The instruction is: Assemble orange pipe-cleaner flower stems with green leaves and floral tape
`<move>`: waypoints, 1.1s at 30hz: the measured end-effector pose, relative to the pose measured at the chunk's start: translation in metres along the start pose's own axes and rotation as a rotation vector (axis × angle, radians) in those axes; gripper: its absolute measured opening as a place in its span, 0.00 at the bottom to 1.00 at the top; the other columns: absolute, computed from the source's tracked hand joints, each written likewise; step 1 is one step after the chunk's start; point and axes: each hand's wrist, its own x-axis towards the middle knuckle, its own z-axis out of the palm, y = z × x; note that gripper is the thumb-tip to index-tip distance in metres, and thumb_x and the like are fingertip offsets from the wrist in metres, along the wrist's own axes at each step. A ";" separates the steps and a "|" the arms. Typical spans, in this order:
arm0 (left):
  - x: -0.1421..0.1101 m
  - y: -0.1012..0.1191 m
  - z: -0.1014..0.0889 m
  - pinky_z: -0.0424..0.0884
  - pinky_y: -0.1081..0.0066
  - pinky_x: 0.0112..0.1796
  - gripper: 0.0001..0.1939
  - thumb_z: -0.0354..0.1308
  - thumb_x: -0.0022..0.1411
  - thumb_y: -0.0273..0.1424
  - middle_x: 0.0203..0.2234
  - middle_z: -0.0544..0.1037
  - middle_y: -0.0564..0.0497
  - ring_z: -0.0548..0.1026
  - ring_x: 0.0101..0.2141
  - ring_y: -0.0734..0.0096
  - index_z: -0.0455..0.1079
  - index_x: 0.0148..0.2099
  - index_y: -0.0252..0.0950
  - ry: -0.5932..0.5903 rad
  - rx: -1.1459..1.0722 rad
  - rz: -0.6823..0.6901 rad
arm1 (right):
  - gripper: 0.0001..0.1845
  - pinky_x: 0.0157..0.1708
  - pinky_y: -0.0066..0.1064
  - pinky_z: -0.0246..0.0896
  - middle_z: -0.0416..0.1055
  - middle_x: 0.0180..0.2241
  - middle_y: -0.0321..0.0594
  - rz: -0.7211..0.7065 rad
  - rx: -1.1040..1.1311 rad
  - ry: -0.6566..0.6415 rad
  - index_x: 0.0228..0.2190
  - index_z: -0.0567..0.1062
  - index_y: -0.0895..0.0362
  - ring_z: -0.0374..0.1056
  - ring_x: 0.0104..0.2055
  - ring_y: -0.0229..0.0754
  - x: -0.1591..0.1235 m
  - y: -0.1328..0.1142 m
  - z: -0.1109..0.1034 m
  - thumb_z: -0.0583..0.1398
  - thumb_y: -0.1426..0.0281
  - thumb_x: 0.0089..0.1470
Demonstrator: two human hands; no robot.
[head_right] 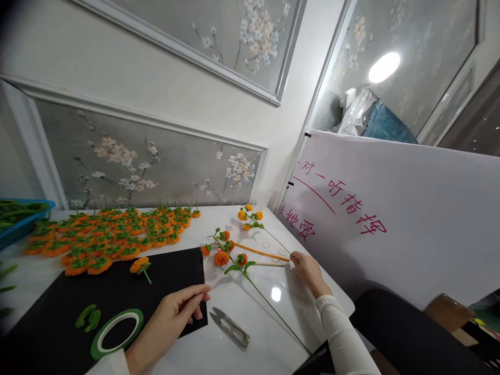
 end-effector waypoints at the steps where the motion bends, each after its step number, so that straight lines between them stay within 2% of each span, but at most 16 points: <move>1: 0.000 0.000 0.000 0.70 0.69 0.28 0.20 0.50 0.58 0.38 0.31 0.79 0.45 0.73 0.25 0.68 0.74 0.45 0.30 -0.005 0.013 0.003 | 0.15 0.28 0.26 0.50 0.76 0.29 0.40 0.002 -0.017 -0.009 0.32 0.77 0.52 0.69 0.32 0.42 0.001 -0.001 0.001 0.51 0.67 0.57; 4: -0.001 -0.001 0.001 0.70 0.69 0.29 0.21 0.49 0.59 0.38 0.29 0.79 0.45 0.73 0.26 0.68 0.74 0.46 0.30 -0.021 0.044 0.023 | 0.15 0.28 0.27 0.50 0.76 0.31 0.41 0.005 -0.056 -0.030 0.35 0.77 0.51 0.70 0.33 0.43 0.003 -0.004 0.004 0.51 0.67 0.58; 9: -0.002 -0.001 0.001 0.70 0.69 0.30 0.20 0.48 0.60 0.36 0.32 0.79 0.44 0.73 0.25 0.69 0.74 0.47 0.30 -0.036 0.053 0.042 | 0.15 0.30 0.28 0.54 0.76 0.35 0.45 -0.001 -0.090 -0.036 0.40 0.76 0.53 0.71 0.37 0.45 -0.002 -0.013 0.000 0.51 0.68 0.58; 12: -0.003 0.002 0.001 0.70 0.70 0.29 0.20 0.49 0.60 0.36 0.32 0.79 0.45 0.73 0.25 0.69 0.74 0.46 0.31 -0.039 0.056 0.037 | 0.16 0.33 0.29 0.56 0.72 0.43 0.48 -0.028 -0.083 -0.019 0.45 0.74 0.54 0.70 0.40 0.45 -0.014 -0.025 -0.009 0.52 0.68 0.58; 14: -0.003 0.003 0.002 0.70 0.70 0.29 0.20 0.49 0.60 0.36 0.31 0.79 0.45 0.73 0.25 0.69 0.75 0.46 0.31 -0.036 0.054 0.037 | 0.17 0.34 0.29 0.57 0.71 0.45 0.48 -0.070 -0.057 -0.024 0.45 0.73 0.55 0.70 0.39 0.44 -0.027 -0.038 -0.017 0.51 0.67 0.58; 17: -0.003 0.004 0.002 0.69 0.70 0.29 0.20 0.49 0.60 0.36 0.31 0.79 0.45 0.73 0.25 0.69 0.75 0.46 0.32 -0.041 0.047 0.034 | 0.18 0.32 0.27 0.58 0.75 0.35 0.40 -0.186 0.016 -0.109 0.36 0.77 0.53 0.70 0.33 0.40 -0.054 -0.062 -0.026 0.49 0.61 0.60; 19: -0.003 0.003 0.002 0.69 0.70 0.29 0.19 0.49 0.60 0.36 0.31 0.79 0.46 0.73 0.25 0.69 0.75 0.46 0.33 -0.045 0.049 0.035 | 0.17 0.32 0.26 0.57 0.76 0.32 0.36 -0.260 0.060 -0.174 0.32 0.77 0.51 0.70 0.32 0.40 -0.071 -0.077 -0.028 0.52 0.58 0.58; 22: -0.003 0.002 0.002 0.69 0.71 0.29 0.20 0.49 0.60 0.36 0.31 0.79 0.46 0.73 0.25 0.69 0.75 0.46 0.32 -0.045 0.057 0.030 | 0.10 0.31 0.28 0.55 0.77 0.31 0.37 -0.246 0.084 -0.207 0.32 0.77 0.52 0.70 0.32 0.42 -0.089 -0.092 -0.024 0.56 0.63 0.53; 24: -0.003 0.002 0.002 0.69 0.70 0.28 0.20 0.49 0.60 0.36 0.32 0.79 0.45 0.73 0.25 0.69 0.75 0.47 0.32 -0.047 0.057 0.028 | 0.09 0.30 0.28 0.54 0.77 0.29 0.38 -0.229 0.090 -0.206 0.29 0.77 0.52 0.70 0.32 0.43 -0.095 -0.097 -0.020 0.56 0.68 0.51; 28: -0.003 0.004 0.001 0.69 0.70 0.28 0.20 0.49 0.59 0.36 0.31 0.80 0.45 0.73 0.25 0.69 0.75 0.45 0.32 -0.048 0.054 0.033 | 0.12 0.30 0.27 0.54 0.75 0.28 0.40 -0.268 0.180 -0.121 0.27 0.76 0.55 0.68 0.30 0.41 -0.093 -0.100 -0.020 0.52 0.72 0.53; 31: -0.003 0.006 0.001 0.70 0.71 0.28 0.19 0.49 0.59 0.36 0.30 0.80 0.46 0.73 0.25 0.69 0.76 0.44 0.32 -0.044 0.054 0.035 | 0.14 0.30 0.28 0.55 0.74 0.27 0.41 -0.292 0.231 0.039 0.27 0.75 0.55 0.67 0.29 0.42 -0.082 -0.095 -0.029 0.51 0.69 0.55; 33: -0.003 0.006 0.000 0.70 0.71 0.28 0.19 0.50 0.59 0.37 0.31 0.80 0.46 0.73 0.25 0.69 0.76 0.44 0.32 -0.046 0.059 0.031 | 0.14 0.30 0.28 0.56 0.74 0.27 0.42 -0.259 0.210 0.145 0.26 0.75 0.55 0.67 0.28 0.42 -0.068 -0.087 -0.037 0.51 0.67 0.55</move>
